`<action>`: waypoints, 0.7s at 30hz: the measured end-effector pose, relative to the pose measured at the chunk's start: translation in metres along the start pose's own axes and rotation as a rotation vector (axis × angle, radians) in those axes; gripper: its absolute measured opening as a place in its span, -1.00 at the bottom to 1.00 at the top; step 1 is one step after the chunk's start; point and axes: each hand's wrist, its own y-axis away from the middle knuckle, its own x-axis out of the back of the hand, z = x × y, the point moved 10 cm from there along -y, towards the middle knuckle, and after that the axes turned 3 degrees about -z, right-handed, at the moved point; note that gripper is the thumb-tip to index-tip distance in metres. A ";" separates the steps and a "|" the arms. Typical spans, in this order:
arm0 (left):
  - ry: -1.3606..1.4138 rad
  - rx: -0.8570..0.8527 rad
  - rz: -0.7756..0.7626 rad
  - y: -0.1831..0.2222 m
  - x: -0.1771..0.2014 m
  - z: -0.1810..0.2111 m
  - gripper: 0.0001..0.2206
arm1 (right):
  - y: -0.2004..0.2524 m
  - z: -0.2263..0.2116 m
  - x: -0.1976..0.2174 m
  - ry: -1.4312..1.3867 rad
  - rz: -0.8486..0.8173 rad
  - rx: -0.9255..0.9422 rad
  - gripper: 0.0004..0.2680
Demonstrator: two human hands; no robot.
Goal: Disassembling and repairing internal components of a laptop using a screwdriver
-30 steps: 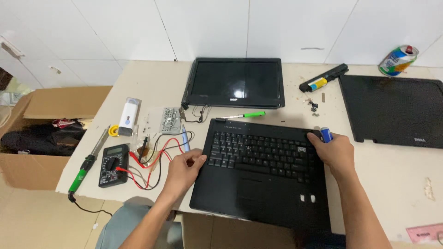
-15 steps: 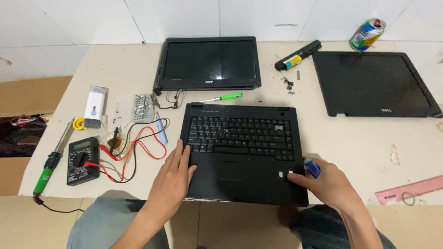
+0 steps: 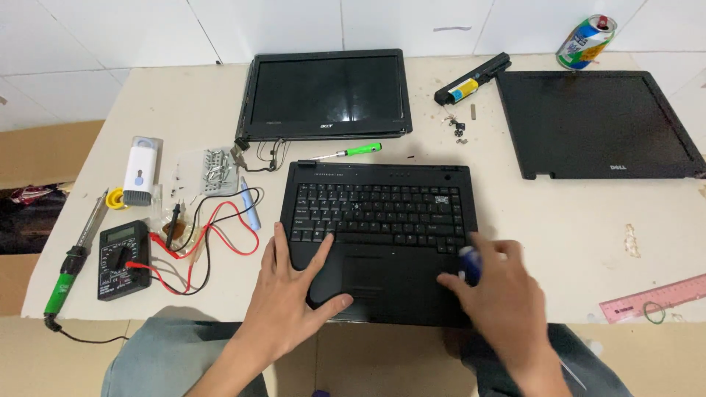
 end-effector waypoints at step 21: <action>-0.031 -0.250 0.066 0.006 0.011 0.021 -0.17 | 0.018 -0.079 -0.071 0.324 -0.394 0.453 -0.40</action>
